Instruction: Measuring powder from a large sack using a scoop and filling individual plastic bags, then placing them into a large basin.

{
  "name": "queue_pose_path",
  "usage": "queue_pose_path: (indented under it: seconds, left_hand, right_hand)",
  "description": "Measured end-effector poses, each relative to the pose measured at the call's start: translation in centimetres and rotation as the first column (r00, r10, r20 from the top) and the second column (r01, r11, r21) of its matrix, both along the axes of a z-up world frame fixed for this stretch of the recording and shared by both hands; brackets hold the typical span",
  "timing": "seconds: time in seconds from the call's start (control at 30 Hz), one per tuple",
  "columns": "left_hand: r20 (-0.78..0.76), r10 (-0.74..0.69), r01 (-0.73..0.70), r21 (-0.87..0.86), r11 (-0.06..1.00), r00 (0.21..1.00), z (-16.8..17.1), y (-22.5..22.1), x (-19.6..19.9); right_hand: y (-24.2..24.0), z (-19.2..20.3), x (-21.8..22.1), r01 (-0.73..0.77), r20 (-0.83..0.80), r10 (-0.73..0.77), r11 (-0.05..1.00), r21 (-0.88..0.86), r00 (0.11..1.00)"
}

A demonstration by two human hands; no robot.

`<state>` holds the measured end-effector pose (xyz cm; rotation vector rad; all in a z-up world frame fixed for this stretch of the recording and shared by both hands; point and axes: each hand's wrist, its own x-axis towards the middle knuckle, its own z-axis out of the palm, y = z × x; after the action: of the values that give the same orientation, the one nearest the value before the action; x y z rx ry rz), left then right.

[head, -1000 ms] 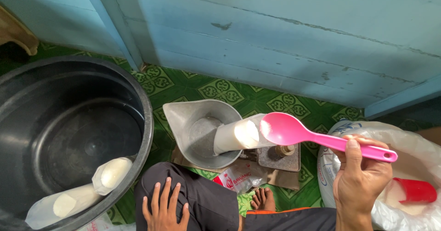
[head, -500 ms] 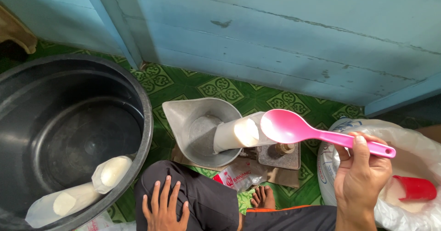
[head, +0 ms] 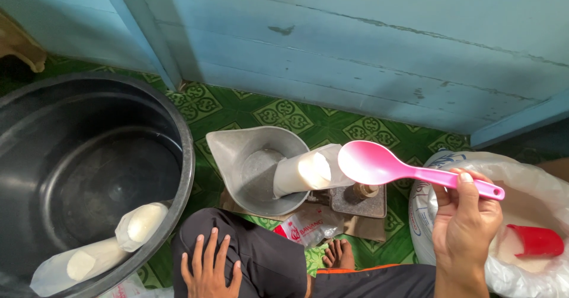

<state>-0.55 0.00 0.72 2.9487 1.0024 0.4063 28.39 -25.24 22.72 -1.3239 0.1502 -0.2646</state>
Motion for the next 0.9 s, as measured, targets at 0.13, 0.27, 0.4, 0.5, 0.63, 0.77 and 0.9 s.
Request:
queue_pose_path:
  seconds: [0.13, 0.27, 0.4, 0.5, 0.63, 0.77, 0.9]
  left_hand:
    - [0.020, 0.017, -0.017, 0.000, 1.000, 1.000, 0.2, -0.2, 0.2]
    - [0.044, 0.022, -0.024, 0.058, 0.998, 0.999, 0.8, -0.4, 0.6]
    - [0.063, 0.007, -0.016, 0.143, 0.990, 0.998, 0.6, -0.4, 1.0]
    - [0.021, -0.001, -0.003, 0.220, 0.975, 1.000, 0.3, -0.4, 1.2]
    - [0.153, -0.060, 0.019, 0.256, 0.966, 0.986, -0.5, 0.0, 1.7]
    - [0.143, 0.044, -0.021, -0.159, 0.987, 0.989, -6.9, -1.6, 11.9]
    - [-0.141, 0.168, -0.220, -0.662, 0.717, 0.976, -16.0, -24.6, 17.7]
  right_hand:
    - [-2.1, -0.3, 1.1, 0.018, -0.039, -0.015, 0.998, 0.064, 0.999]
    - [-4.9, 0.4, 1.7, 0.041, -0.074, -0.034, 0.996, 0.085, 0.997]
    - [-9.1, 0.2, 2.6, 0.097, -0.081, -0.088, 0.989, 0.109, 0.993]
    - [-12.3, 0.1, 2.8, 0.127, -0.077, -0.120, 0.988, 0.089, 0.990]
    - [-17.2, -0.7, 3.0, 0.211, -0.105, -0.202, 0.974, 0.086, 0.974]
    - [-23.7, -3.6, 3.3, 0.283, -0.023, -0.282, 0.954, 0.098, 0.959]
    - [-27.7, -6.3, 3.0, 0.437, 0.034, -0.436, 0.896, -0.074, 0.899]
